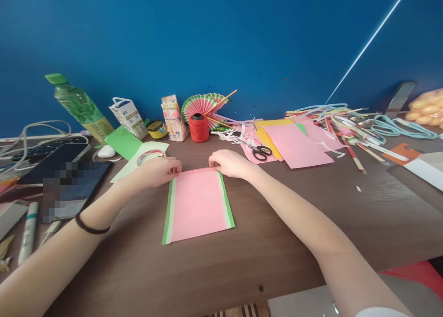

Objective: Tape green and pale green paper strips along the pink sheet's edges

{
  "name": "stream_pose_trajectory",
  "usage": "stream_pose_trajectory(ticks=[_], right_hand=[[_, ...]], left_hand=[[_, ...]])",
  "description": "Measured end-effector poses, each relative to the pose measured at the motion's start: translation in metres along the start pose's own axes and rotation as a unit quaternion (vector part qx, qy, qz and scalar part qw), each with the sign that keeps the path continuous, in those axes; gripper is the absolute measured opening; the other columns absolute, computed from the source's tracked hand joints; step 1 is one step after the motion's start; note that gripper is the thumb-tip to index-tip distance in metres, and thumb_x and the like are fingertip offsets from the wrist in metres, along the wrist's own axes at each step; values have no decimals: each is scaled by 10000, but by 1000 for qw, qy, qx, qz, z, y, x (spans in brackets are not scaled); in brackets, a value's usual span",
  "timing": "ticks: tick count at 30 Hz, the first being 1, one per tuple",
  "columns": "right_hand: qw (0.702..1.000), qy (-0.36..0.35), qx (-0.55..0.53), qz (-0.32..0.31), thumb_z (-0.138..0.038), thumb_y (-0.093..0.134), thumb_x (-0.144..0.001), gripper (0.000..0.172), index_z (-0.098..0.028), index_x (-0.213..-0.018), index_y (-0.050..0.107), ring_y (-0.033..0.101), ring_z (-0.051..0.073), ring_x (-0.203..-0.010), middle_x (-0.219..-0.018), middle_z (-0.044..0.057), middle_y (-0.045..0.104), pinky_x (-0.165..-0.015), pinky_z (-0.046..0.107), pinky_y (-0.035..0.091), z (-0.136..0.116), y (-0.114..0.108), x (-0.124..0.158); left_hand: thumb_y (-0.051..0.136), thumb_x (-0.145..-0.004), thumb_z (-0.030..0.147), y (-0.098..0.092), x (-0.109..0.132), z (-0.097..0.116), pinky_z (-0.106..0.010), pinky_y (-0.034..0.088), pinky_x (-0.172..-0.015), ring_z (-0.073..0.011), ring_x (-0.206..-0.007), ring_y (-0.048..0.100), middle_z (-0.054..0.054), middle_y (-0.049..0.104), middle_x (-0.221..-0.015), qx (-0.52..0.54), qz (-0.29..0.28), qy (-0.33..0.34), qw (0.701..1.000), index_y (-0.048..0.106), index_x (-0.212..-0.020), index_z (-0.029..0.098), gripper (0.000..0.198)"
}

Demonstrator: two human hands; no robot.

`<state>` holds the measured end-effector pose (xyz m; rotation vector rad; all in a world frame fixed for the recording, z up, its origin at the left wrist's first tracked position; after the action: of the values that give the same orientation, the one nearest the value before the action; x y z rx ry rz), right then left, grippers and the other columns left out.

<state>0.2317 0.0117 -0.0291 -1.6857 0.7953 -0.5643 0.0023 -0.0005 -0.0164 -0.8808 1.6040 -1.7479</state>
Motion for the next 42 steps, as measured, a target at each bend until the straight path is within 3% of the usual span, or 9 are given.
stream_pose_trajectory(ticks=[3,6,30,42], right_hand=[[997,-5,74,0,-123,496,-794,127,-173,-803,613,552,177,-832,-856,38,642,-715,277,336,-6,0,1],[994,-5,109,-7,-96,460,-801,163,-172,-842,598,565,175,-819,-880,45,631,-643,262,324,-8,2,1],[981,-9,190,-38,-35,426,-803,205,-156,-842,586,578,173,-765,-836,55,617,-545,268,264,-19,0,3],[975,40,212,-57,-12,418,-772,234,-140,-845,599,612,217,-781,-842,93,629,-553,267,365,-37,-4,9]], left_hand=[[382,-745,143,-3,2,2,-247,351,-593,-145,-700,542,-19,629,-817,-30,4,7,1000,579,-757,192,203],[377,-752,137,-3,2,1,-246,362,-612,-144,-710,548,-22,633,-827,-33,-4,15,999,590,-776,190,222],[380,-716,86,-1,1,0,-245,355,-590,-142,-673,531,-23,607,-778,-18,1,14,1000,546,-739,186,195],[380,-721,56,-4,3,12,-271,341,-586,-159,-702,567,-21,604,-781,-99,10,10,995,529,-703,182,196]])
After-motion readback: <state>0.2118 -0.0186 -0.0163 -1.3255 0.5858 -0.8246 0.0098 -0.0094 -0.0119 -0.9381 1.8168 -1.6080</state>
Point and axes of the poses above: each hand's wrist, its own x-axis away from the middle knuckle, its own y-axis out of the palm, z = x × y, the point moved 1 cm from there along -x, towards the middle knuckle
